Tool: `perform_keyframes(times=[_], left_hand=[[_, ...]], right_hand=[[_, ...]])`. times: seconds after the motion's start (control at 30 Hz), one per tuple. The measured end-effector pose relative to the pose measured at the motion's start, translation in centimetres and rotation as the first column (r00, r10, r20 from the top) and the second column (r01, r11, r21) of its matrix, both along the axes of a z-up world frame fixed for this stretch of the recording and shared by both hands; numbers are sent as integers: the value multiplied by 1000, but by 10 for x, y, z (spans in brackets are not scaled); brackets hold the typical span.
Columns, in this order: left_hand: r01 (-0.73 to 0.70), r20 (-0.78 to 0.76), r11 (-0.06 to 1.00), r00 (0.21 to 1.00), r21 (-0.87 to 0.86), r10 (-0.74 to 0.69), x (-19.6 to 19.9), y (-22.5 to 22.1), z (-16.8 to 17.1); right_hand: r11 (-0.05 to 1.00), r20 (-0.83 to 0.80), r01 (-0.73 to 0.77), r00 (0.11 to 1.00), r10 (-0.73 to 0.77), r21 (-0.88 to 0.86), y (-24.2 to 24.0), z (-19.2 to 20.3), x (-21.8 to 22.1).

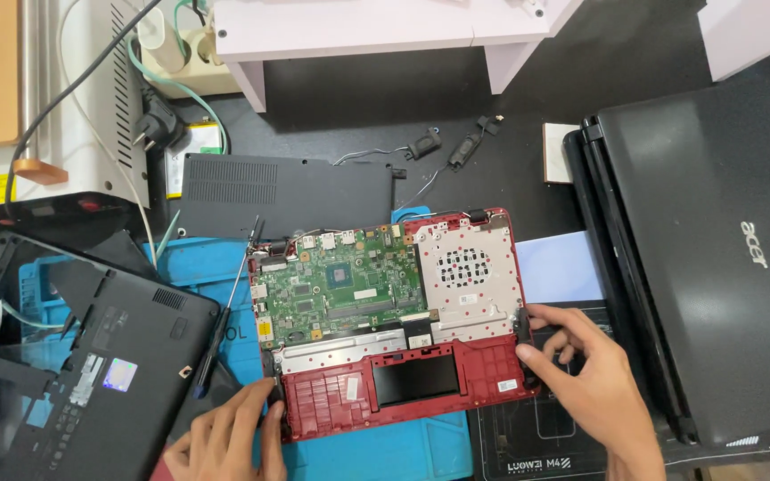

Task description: Assembling and repairing internal components of a laptop on a workbench.

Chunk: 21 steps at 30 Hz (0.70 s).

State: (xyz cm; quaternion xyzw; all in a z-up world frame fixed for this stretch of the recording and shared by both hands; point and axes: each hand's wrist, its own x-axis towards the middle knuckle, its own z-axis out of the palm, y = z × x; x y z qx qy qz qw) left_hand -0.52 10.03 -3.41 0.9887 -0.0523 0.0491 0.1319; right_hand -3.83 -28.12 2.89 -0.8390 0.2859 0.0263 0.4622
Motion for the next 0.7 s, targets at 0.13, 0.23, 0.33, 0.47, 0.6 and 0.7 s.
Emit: perform_keyframes(times=[0.13,0.23,0.33,0.47,0.6,0.7], left_hand=[[-39,-4,999,999,-36,39,-1,-4,-1],[-54,-1,998,999,-42,54,0,-8,1],[-75,-17,997,997,-15,74,0,-7,-5],[-88,24,994,996,-67,90,4,-9,-1],[-19,162,992,986,-121,38,25,-14,24],[23,194,993,981,-120,1,46,-24,52]], right_hand=[[997,-65,7,998,-11,-72,2,0,2],[996,-35,5,999,-8,-85,3,-4,-2],[999,-64,-16,998,13,-45,-4,-4,-1],[991,-157,120,979,-128,-61,9,13,30],[947,209,-90,965,160,-310,20,32,75],[904,269,-166,919,287,-395,11,30,107]])
